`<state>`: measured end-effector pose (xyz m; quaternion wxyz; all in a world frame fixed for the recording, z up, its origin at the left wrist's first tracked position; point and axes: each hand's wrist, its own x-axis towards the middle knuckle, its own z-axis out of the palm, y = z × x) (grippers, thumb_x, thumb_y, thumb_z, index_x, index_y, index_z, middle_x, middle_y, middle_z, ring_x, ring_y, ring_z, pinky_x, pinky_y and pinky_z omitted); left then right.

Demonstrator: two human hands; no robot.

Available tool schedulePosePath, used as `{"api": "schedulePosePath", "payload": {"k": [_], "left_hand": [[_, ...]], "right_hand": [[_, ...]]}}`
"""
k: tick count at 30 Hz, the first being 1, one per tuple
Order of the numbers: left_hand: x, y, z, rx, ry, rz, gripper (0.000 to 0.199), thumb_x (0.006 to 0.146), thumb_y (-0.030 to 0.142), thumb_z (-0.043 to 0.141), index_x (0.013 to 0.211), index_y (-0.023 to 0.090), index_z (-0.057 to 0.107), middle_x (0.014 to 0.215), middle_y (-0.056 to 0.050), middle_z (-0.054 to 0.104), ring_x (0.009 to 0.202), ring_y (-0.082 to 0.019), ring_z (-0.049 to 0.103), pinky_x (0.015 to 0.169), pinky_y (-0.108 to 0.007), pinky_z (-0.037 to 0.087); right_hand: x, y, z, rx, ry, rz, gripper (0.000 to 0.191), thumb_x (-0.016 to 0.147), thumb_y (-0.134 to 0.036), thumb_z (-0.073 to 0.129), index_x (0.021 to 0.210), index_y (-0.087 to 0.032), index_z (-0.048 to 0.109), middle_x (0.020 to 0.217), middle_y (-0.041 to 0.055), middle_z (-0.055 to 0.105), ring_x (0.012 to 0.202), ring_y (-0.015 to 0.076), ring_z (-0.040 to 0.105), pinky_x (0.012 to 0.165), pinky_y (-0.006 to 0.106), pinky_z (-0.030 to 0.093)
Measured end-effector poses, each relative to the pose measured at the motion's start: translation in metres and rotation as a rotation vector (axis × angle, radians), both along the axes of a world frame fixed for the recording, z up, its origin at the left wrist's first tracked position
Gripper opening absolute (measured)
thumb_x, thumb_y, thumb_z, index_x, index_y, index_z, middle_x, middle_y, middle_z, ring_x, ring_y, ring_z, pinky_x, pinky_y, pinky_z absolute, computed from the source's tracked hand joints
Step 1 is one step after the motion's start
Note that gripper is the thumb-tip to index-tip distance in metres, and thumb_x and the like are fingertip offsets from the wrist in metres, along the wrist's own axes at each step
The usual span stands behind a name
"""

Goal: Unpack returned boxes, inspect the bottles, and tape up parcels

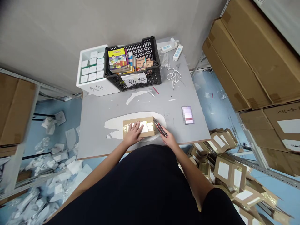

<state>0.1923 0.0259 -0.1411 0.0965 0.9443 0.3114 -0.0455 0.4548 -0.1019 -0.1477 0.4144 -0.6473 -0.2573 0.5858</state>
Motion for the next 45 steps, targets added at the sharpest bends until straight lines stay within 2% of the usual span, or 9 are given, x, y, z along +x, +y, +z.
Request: {"api": "schedulePosePath", "payload": {"k": [4,9,12,16,21,26,28,33,45], "left_hand": [[0.001,-0.002,-0.002,0.008,-0.002,0.02,0.079,0.087,0.057,0.055,0.152,0.021,0.028,0.158,-0.016,0.025,0.148,-0.035,0.014,0.118,-0.059,0.008],[0.001,-0.001,-0.004,-0.005,-0.024,0.023,0.078,0.087,0.057,0.055,0.151,0.02,0.029,0.158,-0.015,0.027,0.148,-0.035,0.014,0.118,-0.06,0.006],[0.002,0.0,-0.004,-0.014,-0.036,0.025,0.077,0.087,0.057,0.054,0.151,0.021,0.029,0.157,-0.015,0.028,0.148,-0.035,0.014,0.119,-0.06,0.005],[0.003,-0.001,-0.006,-0.024,-0.031,0.042,0.078,0.087,0.057,0.055,0.151,0.022,0.03,0.157,-0.015,0.029,0.148,-0.035,0.015,0.118,-0.06,0.005],[0.005,-0.001,-0.009,-0.021,-0.013,0.05,0.079,0.086,0.057,0.057,0.151,0.022,0.03,0.157,-0.016,0.029,0.148,-0.036,0.015,0.118,-0.061,0.004],[0.003,-0.001,-0.011,0.005,-0.016,0.042,0.078,0.087,0.057,0.056,0.15,0.021,0.03,0.157,-0.016,0.029,0.148,-0.035,0.015,0.118,-0.061,0.006],[0.003,-0.001,-0.011,0.016,-0.019,0.037,0.077,0.087,0.058,0.054,0.15,0.02,0.031,0.156,-0.017,0.029,0.148,-0.036,0.015,0.118,-0.062,0.006],[0.003,-0.001,-0.012,0.036,-0.015,0.027,0.076,0.088,0.058,0.054,0.149,0.019,0.033,0.156,-0.017,0.031,0.148,-0.036,0.015,0.118,-0.062,0.006],[0.001,-0.001,-0.014,0.033,-0.043,0.019,0.076,0.086,0.057,0.057,0.148,0.018,0.035,0.156,-0.018,0.031,0.148,-0.036,0.016,0.117,-0.063,0.008]], "right_hand": [[0.002,-0.005,0.002,-0.005,0.01,0.023,0.076,0.073,-0.028,0.068,0.145,-0.031,0.046,0.061,-0.0057,0.062,0.038,0.0078,0.046,0.032,0.018,0.039],[0.009,-0.003,0.007,-0.005,-0.047,0.079,0.076,0.073,-0.029,0.072,0.144,-0.034,0.047,0.086,-0.0005,0.071,0.04,0.0067,0.046,0.034,0.02,0.039],[0.016,0.002,0.013,0.033,-0.099,0.129,0.072,0.071,-0.027,0.073,0.14,-0.034,0.052,0.091,-0.0008,0.072,0.045,0.0086,0.049,0.04,0.021,0.043],[0.021,0.007,0.021,0.083,-0.107,0.182,0.07,0.071,-0.025,0.072,0.138,-0.034,0.055,0.09,-0.0007,0.072,0.05,0.0114,0.054,0.048,0.023,0.047],[0.017,0.005,0.025,0.011,-0.079,0.221,0.074,0.075,-0.028,0.069,0.145,-0.035,0.045,0.087,0.0005,0.071,0.037,0.0074,0.044,0.038,0.023,0.042],[0.013,-0.001,0.028,-0.043,-0.103,0.285,0.074,0.082,-0.029,0.066,0.15,-0.031,0.036,0.071,-0.0009,0.065,0.038,0.0079,0.049,0.036,0.019,0.039],[0.012,-0.003,0.028,-0.071,-0.116,0.315,0.075,0.085,-0.029,0.064,0.152,-0.031,0.032,0.072,-0.0012,0.064,0.041,0.0077,0.05,0.037,0.018,0.039],[0.009,-0.006,0.026,-0.116,-0.128,0.333,0.074,0.088,-0.027,0.059,0.154,-0.033,0.025,0.078,-0.0005,0.064,0.043,0.0071,0.049,0.037,0.018,0.04],[0.006,-0.016,0.013,-0.082,-0.115,0.326,0.077,0.087,-0.031,0.059,0.155,-0.031,0.023,0.076,-0.0005,0.063,0.043,0.0086,0.05,0.039,0.019,0.041]]}}
